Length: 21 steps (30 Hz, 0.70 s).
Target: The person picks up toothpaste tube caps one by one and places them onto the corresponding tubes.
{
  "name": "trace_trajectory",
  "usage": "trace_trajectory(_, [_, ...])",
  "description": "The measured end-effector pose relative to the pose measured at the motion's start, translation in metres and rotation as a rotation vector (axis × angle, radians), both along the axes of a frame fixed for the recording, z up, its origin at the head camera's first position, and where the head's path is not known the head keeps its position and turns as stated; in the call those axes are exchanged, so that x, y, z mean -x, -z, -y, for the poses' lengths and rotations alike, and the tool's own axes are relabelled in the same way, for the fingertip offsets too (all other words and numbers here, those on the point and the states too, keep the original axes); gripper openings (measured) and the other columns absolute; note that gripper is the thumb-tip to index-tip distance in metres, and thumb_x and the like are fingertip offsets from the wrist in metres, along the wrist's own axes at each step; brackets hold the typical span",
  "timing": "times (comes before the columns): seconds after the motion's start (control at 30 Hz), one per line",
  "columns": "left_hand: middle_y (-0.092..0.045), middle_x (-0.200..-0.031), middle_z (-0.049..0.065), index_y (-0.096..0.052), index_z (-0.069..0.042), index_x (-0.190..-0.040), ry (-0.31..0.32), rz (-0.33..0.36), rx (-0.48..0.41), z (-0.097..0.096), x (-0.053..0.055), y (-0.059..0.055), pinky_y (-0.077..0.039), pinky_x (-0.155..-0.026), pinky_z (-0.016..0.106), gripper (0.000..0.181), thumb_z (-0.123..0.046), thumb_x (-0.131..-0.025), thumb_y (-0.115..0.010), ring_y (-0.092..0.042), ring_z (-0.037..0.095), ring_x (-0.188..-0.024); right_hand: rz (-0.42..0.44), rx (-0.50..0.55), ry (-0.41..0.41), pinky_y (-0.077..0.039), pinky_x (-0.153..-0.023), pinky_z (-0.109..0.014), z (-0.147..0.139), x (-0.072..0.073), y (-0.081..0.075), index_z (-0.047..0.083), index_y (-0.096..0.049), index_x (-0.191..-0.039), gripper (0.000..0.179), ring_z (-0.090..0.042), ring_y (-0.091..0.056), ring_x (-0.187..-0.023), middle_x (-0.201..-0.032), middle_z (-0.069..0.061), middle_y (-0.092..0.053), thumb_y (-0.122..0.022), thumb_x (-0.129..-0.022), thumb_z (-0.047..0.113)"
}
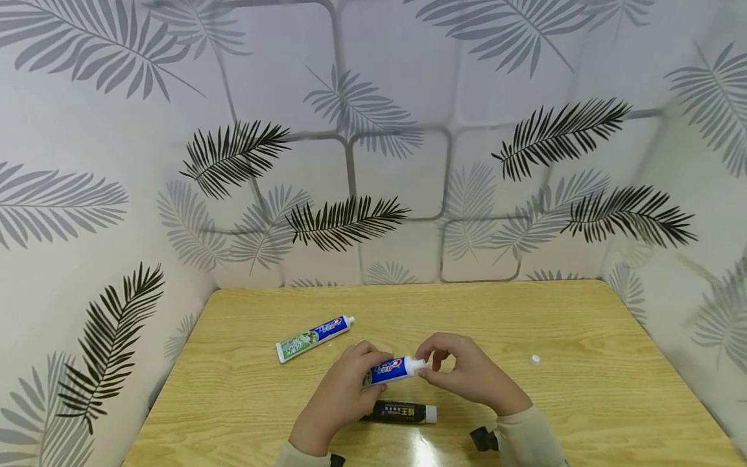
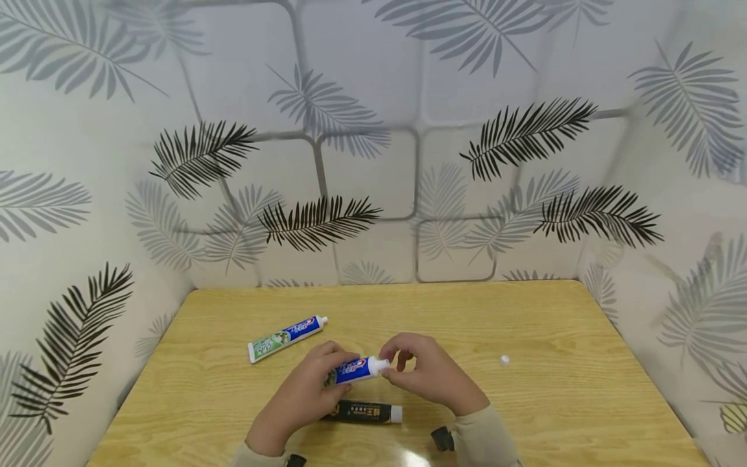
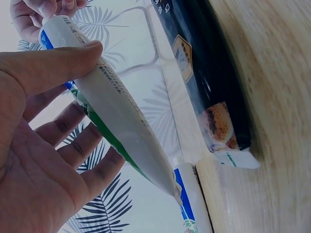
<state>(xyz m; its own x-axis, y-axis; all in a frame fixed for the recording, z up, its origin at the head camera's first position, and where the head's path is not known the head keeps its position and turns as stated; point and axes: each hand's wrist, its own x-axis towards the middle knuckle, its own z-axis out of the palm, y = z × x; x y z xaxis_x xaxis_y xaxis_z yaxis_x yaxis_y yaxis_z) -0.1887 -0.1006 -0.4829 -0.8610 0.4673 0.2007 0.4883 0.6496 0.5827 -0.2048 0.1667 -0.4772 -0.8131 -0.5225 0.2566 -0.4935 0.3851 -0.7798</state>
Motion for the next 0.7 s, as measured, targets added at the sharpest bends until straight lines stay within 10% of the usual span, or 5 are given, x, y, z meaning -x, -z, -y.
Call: trace_trajectory(0.7, [-0.068,-0.117,-0.007,-0.075,-0.017,-0.131,0.006,-0.018,-0.009,0.0004,0.0001,0.0014,-0.058,-0.095,0.037,0.042,-0.009,-0.091,-0.083,-0.059,0.012,-0.107,-0.002,-0.018,0.024,-0.059,-0.08,-0.035,0.0013,-0.0008,-0.001,0.023,-0.075,-0.111,0.014,-0.009,-0.065,-0.086,-0.108,0.006,-0.075,-0.079,-0.098,0.02])
